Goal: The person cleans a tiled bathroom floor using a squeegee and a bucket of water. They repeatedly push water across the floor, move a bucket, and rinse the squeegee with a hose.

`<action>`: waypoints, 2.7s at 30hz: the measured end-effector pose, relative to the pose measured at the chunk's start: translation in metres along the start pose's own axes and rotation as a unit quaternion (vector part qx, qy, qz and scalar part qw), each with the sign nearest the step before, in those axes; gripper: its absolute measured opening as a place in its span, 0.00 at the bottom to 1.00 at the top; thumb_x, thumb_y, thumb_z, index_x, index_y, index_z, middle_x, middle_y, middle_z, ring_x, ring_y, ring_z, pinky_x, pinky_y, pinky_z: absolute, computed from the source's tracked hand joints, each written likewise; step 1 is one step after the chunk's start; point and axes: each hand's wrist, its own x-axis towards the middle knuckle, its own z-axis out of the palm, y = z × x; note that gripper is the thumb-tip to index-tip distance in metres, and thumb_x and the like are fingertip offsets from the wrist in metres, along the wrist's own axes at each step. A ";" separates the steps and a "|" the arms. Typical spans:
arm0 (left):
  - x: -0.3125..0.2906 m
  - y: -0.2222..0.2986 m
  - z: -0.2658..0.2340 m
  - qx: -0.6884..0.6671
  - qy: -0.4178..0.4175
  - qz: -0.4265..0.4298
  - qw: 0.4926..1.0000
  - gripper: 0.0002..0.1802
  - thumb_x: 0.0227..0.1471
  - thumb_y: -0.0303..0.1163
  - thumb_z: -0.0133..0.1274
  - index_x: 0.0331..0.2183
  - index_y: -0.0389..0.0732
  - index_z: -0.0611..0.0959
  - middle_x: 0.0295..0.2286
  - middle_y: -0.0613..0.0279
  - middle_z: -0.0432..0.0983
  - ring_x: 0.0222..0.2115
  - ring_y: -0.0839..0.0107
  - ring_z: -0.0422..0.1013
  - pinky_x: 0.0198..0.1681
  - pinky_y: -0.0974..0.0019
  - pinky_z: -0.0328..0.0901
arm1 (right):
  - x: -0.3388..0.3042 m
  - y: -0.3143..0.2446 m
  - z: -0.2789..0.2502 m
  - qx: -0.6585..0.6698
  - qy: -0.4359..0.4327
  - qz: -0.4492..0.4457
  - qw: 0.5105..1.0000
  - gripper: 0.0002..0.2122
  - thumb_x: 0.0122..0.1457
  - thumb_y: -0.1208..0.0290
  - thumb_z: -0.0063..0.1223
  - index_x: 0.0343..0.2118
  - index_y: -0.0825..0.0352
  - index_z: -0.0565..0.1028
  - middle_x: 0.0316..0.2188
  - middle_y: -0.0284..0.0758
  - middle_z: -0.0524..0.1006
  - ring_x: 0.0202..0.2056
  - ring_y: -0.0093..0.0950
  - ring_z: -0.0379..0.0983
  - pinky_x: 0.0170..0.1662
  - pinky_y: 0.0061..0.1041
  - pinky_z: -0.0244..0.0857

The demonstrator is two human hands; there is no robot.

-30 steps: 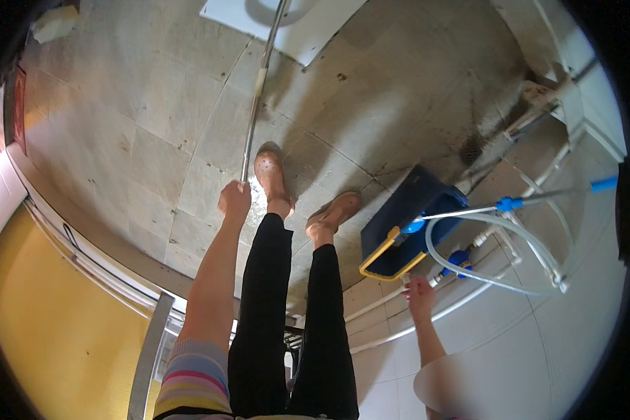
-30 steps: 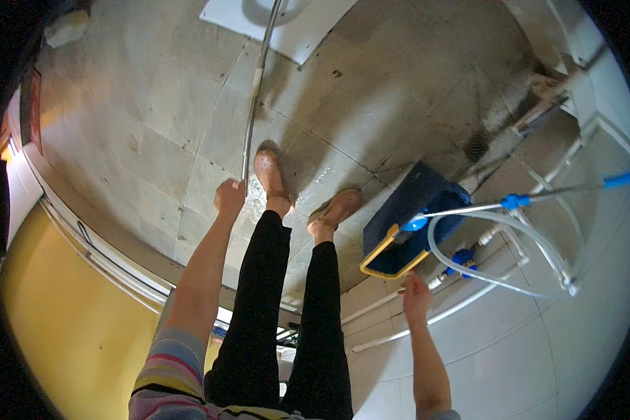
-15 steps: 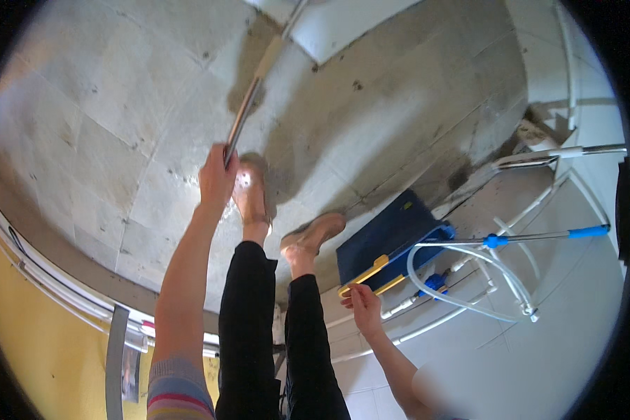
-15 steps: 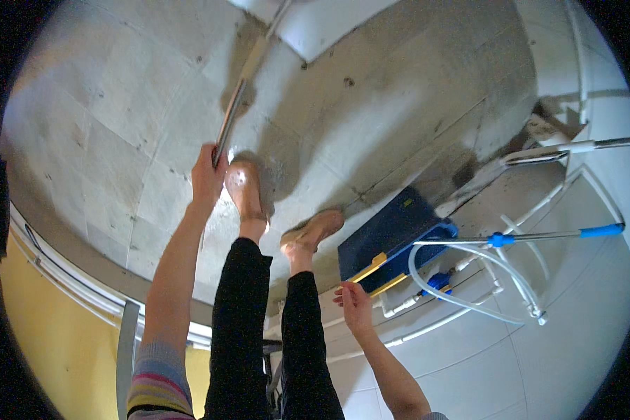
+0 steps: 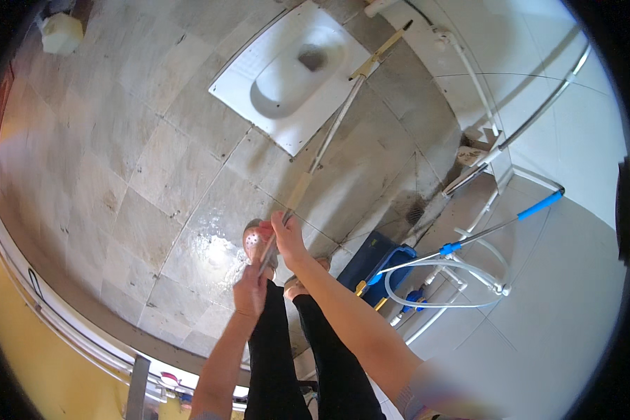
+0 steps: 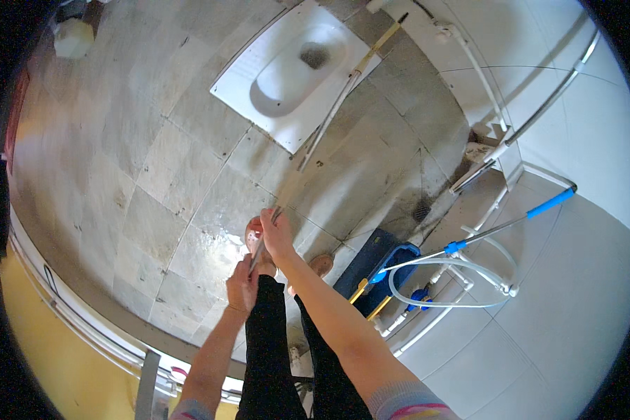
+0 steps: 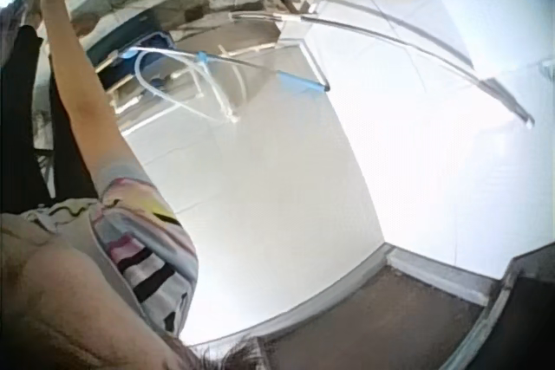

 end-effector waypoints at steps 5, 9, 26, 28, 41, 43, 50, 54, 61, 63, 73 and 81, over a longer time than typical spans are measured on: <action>0.013 0.048 -0.031 -0.116 0.008 0.005 0.993 0.18 0.49 0.26 0.53 0.44 0.35 0.73 0.28 0.47 0.74 0.29 0.53 0.73 0.30 0.61 0.68 | -0.013 -0.040 0.016 0.050 0.099 -0.061 0.992 0.11 0.60 0.66 0.44 0.28 0.69 0.62 0.18 0.31 0.64 0.16 0.22 0.64 0.21 0.29 0.71; -0.031 0.042 -0.046 -0.181 -0.148 -0.106 0.967 0.14 0.52 0.28 0.52 0.42 0.36 0.73 0.25 0.56 0.74 0.26 0.69 0.73 0.29 0.67 0.66 | -0.034 -0.054 0.001 -0.079 0.229 -0.061 0.968 0.12 0.60 0.65 0.46 0.27 0.71 0.64 0.16 0.36 0.67 0.15 0.28 0.67 0.19 0.29 0.61; -0.090 0.149 -0.059 -0.181 -0.262 -0.217 0.923 0.13 0.55 0.33 0.49 0.39 0.34 0.76 0.21 0.67 0.69 0.19 0.82 0.63 0.20 0.76 0.60 | -0.044 -0.081 -0.128 0.083 0.243 -0.097 0.961 0.22 0.59 0.73 0.45 0.56 0.61 0.55 0.20 0.31 0.65 0.17 0.21 0.67 0.14 0.22 0.60; -0.073 0.194 -0.027 -0.203 -0.258 -0.184 0.927 0.14 0.54 0.32 0.50 0.40 0.33 0.76 0.22 0.66 0.70 0.22 0.81 0.64 0.24 0.74 0.61 | -0.037 -0.107 -0.168 0.080 0.251 -0.105 0.959 0.25 0.59 0.73 0.45 0.59 0.58 0.53 0.24 0.32 0.66 0.17 0.21 0.68 0.14 0.22 0.61; -0.011 0.300 0.038 -0.336 -0.262 -0.247 0.870 0.11 0.57 0.35 0.45 0.38 0.41 0.77 0.15 0.76 0.61 0.13 0.86 0.57 0.13 0.78 0.51 | 0.036 -0.165 -0.269 -0.306 0.422 -0.297 0.800 0.21 0.54 0.76 0.42 0.54 0.68 0.63 0.33 0.47 0.75 0.33 0.45 0.71 0.38 0.39 0.65; -0.019 0.252 -0.019 -0.297 -0.224 -0.257 0.892 0.14 0.56 0.34 0.47 0.44 0.41 0.76 0.15 0.75 0.62 0.13 0.85 0.58 0.14 0.77 0.54 | 0.000 -0.185 -0.171 -0.274 0.335 -0.143 0.890 0.22 0.53 0.78 0.42 0.54 0.68 0.62 0.33 0.51 0.73 0.35 0.47 0.70 0.40 0.40 0.64; -0.046 0.260 -0.146 -0.220 -0.232 -0.333 0.887 0.09 0.55 0.29 0.45 0.37 0.36 0.76 0.13 0.74 0.61 0.12 0.87 0.56 0.12 0.78 0.51 | -0.066 -0.171 -0.068 0.008 0.238 -0.146 0.960 0.26 0.57 0.76 0.41 0.60 0.63 0.54 0.28 0.36 0.71 0.27 0.30 0.69 0.31 0.29 0.66; -0.021 0.266 -0.113 -0.171 -0.308 -0.229 0.907 0.17 0.53 0.28 0.49 0.46 0.35 0.74 0.20 0.68 0.69 0.19 0.83 0.63 0.22 0.77 0.60 | -0.047 -0.155 -0.137 0.037 0.328 -0.193 0.924 0.25 0.58 0.76 0.39 0.60 0.57 0.55 0.24 0.31 0.68 0.16 0.22 0.63 0.15 0.25 0.59; 0.104 0.329 -0.075 0.107 -0.378 0.112 0.913 0.21 0.52 0.34 0.49 0.49 0.40 0.71 0.29 0.42 0.75 0.31 0.49 0.73 0.33 0.56 0.66 | 0.021 -0.175 -0.263 -0.551 0.300 -0.122 0.769 0.15 0.53 0.73 0.45 0.44 0.70 0.71 0.24 0.41 0.75 0.27 0.35 0.72 0.35 0.36 0.64; 0.128 0.331 -0.122 0.138 -0.367 0.077 0.917 0.21 0.53 0.33 0.48 0.49 0.40 0.72 0.20 0.51 0.73 0.20 0.64 0.69 0.28 0.61 0.65 | 0.023 -0.224 -0.212 -0.740 0.100 -0.045 0.664 0.10 0.50 0.71 0.49 0.31 0.70 0.78 0.23 0.41 0.76 0.28 0.36 0.72 0.41 0.39 0.61; 0.152 0.387 -0.344 0.237 -0.184 -0.014 0.954 0.15 0.42 0.27 0.52 0.35 0.31 0.77 0.17 0.71 0.58 0.19 0.82 0.54 0.22 0.75 0.53 | 0.004 -0.349 0.050 0.158 0.080 0.032 0.984 0.27 0.62 0.69 0.36 0.58 0.76 0.42 0.25 0.44 0.74 0.18 0.37 0.72 0.16 0.33 0.70; 0.123 0.352 -0.407 0.228 -0.170 0.013 0.959 0.21 0.42 0.33 0.55 0.38 0.29 0.77 0.22 0.68 0.69 0.23 0.80 0.61 0.25 0.74 0.58 | -0.076 -0.362 0.043 0.333 -0.001 -0.004 0.943 0.29 0.64 0.65 0.35 0.62 0.60 0.34 0.21 0.36 0.67 0.15 0.27 0.63 0.12 0.26 0.58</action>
